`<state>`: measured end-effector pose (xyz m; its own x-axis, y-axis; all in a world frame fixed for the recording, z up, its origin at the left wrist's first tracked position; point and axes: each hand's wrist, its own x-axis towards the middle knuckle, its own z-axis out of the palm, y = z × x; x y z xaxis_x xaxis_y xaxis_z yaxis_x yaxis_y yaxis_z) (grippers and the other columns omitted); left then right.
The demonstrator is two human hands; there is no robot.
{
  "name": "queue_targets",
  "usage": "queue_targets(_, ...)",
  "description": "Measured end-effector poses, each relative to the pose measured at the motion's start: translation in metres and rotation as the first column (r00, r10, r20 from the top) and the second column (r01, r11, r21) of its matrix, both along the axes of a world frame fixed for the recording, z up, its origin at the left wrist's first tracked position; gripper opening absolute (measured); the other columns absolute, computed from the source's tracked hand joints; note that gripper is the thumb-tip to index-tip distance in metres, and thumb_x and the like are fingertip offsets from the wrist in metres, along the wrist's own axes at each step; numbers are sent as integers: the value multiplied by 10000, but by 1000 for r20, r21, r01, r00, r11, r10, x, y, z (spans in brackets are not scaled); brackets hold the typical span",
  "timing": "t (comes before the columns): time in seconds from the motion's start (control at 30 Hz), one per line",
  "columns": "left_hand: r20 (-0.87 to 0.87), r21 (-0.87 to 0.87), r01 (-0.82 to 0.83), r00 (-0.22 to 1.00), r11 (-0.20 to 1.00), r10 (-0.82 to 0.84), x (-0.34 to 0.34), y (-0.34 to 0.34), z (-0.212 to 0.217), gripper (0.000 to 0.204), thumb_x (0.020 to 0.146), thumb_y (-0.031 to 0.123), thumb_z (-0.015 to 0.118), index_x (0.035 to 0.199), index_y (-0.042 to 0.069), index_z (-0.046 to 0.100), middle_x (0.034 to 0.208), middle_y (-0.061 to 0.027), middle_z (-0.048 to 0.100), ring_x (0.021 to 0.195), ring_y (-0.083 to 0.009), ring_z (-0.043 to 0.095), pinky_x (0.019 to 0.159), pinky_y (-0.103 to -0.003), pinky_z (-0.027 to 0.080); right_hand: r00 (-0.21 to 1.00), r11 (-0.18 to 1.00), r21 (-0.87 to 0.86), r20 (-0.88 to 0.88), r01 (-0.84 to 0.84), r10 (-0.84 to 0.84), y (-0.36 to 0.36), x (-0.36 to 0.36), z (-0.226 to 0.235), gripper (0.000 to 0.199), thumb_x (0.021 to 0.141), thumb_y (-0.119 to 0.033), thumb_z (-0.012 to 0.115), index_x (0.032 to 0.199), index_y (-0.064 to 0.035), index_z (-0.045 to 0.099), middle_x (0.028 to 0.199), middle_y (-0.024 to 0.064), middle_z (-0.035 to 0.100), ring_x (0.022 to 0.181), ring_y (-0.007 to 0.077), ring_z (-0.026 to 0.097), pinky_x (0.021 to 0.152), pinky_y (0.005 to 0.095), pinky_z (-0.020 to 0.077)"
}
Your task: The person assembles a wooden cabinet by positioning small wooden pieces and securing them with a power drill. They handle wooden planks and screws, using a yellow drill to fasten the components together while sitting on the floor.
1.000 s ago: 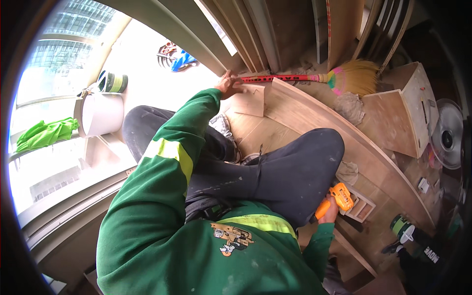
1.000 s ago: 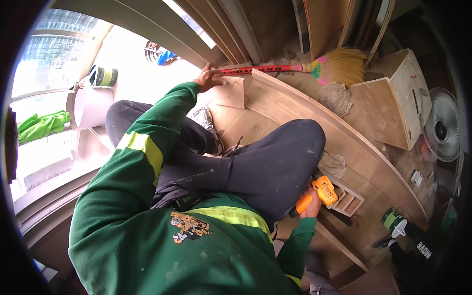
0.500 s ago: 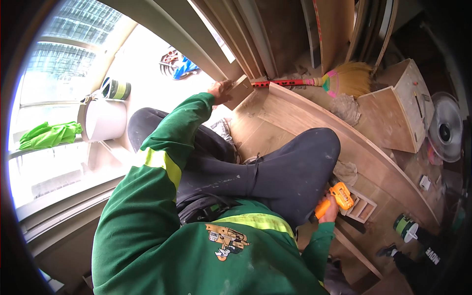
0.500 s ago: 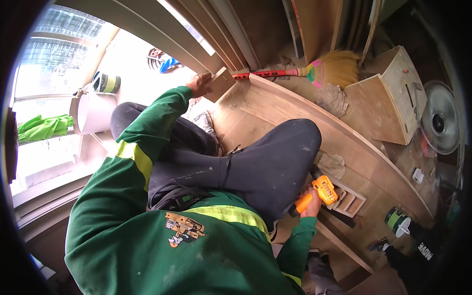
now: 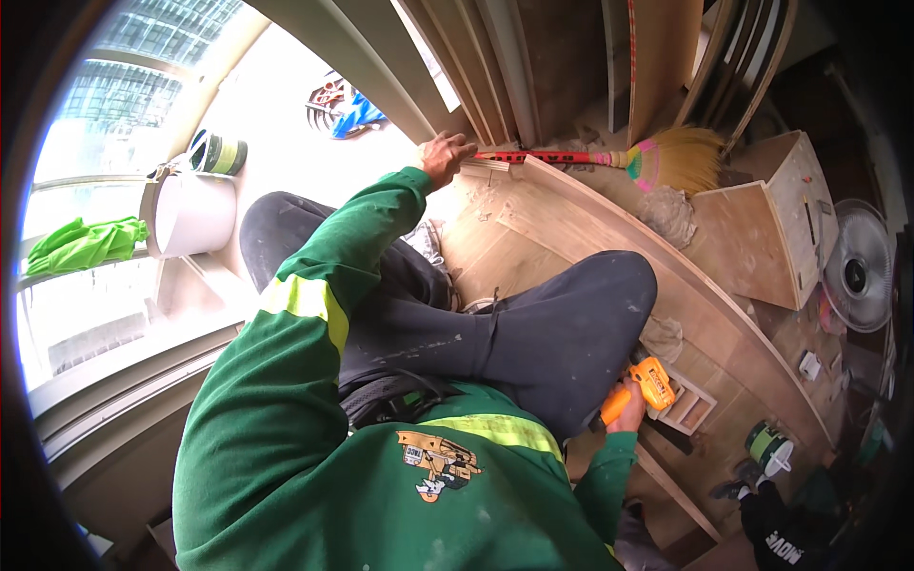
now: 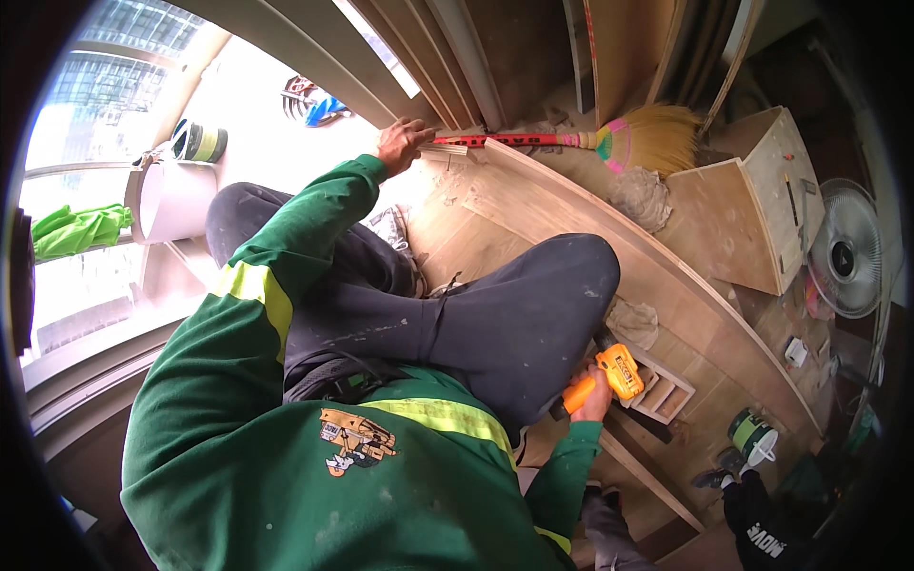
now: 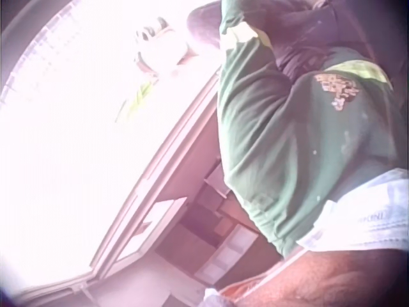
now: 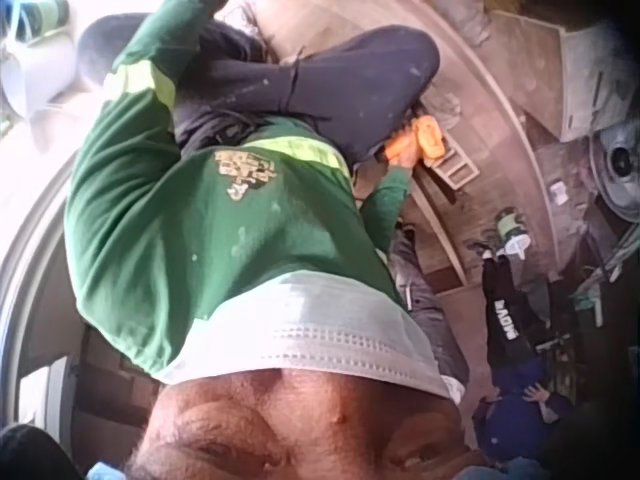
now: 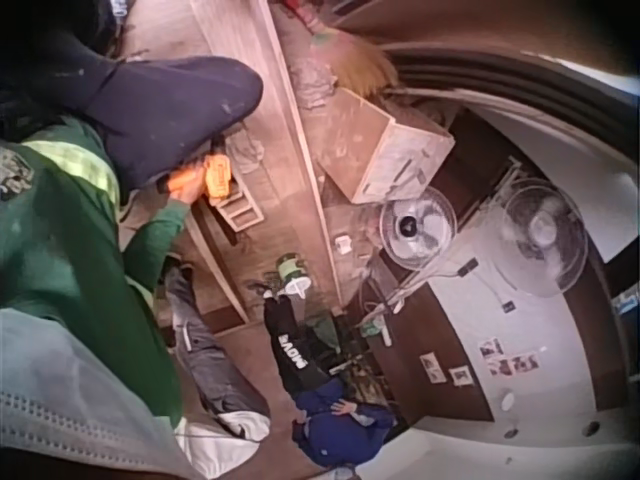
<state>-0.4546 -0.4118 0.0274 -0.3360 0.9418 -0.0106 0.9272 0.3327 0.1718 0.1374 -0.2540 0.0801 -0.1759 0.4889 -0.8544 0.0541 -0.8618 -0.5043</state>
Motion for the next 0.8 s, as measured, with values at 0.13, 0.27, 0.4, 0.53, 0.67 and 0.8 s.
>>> queue_targets(0.13,199,-12,-239,951,971,237,8,-6,-6,474,706,179,777,1141,96,605,1078,-151,648,1023,-393,631,862,-495,505,1000,999,-20,-1,26,-26,0,4,-8,220,882,-197,598,1059,-67,600,670,-15,467,577,146,505,470,301,420)
queue_targets(0.27,352,-252,-338,841,907,411,20,1,-6,496,791,306,722,1222,94,596,1044,-169,675,1007,-389,647,867,-471,514,1000,999,28,20,21,-21,-1,-5,3,200,889,-188,594,1052,-72,602,674,-15,476,572,148,512,468,298,423)
queue_targets(0.4,647,-436,-252,579,864,496,-16,1,-12,737,778,383,773,1427,172,495,1169,-153,639,1118,-367,603,974,-447,483,1000,999,29,17,21,-21,0,-2,0,188,890,-194,601,1041,-82,603,676,-13,484,570,151,517,468,297,427)
queue_targets(0.53,57,-468,-460,837,755,544,31,-8,-55,922,748,484,800,1473,91,386,1503,-158,309,1381,-439,300,1123,-540,321,999,999,30,-3,34,-34,-2,-9,0,191,886,-205,606,1037,-88,602,677,-10,488,576,154,517,468,300,426)
queue_targets(0.67,200,-528,-255,889,810,411,112,-13,-73,1525,468,685,873,1584,48,51,1637,-215,53,1502,-475,-19,1199,-622,22,999,999,33,35,18,-19,0,-10,8,191,882,-206,600,1033,-88,596,677,-11,489,578,153,516,466,305,424)
queue_targets(0.8,137,-465,-259,924,847,357,98,-18,-88,1559,424,628,910,1604,175,-2,1659,-185,-22,1488,-518,-62,1167,-694,22,997,1000,16,67,-24,23,-5,-17,18,195,881,-204,595,1038,-88,586,680,-12,485,575,147,507,462,295,409)
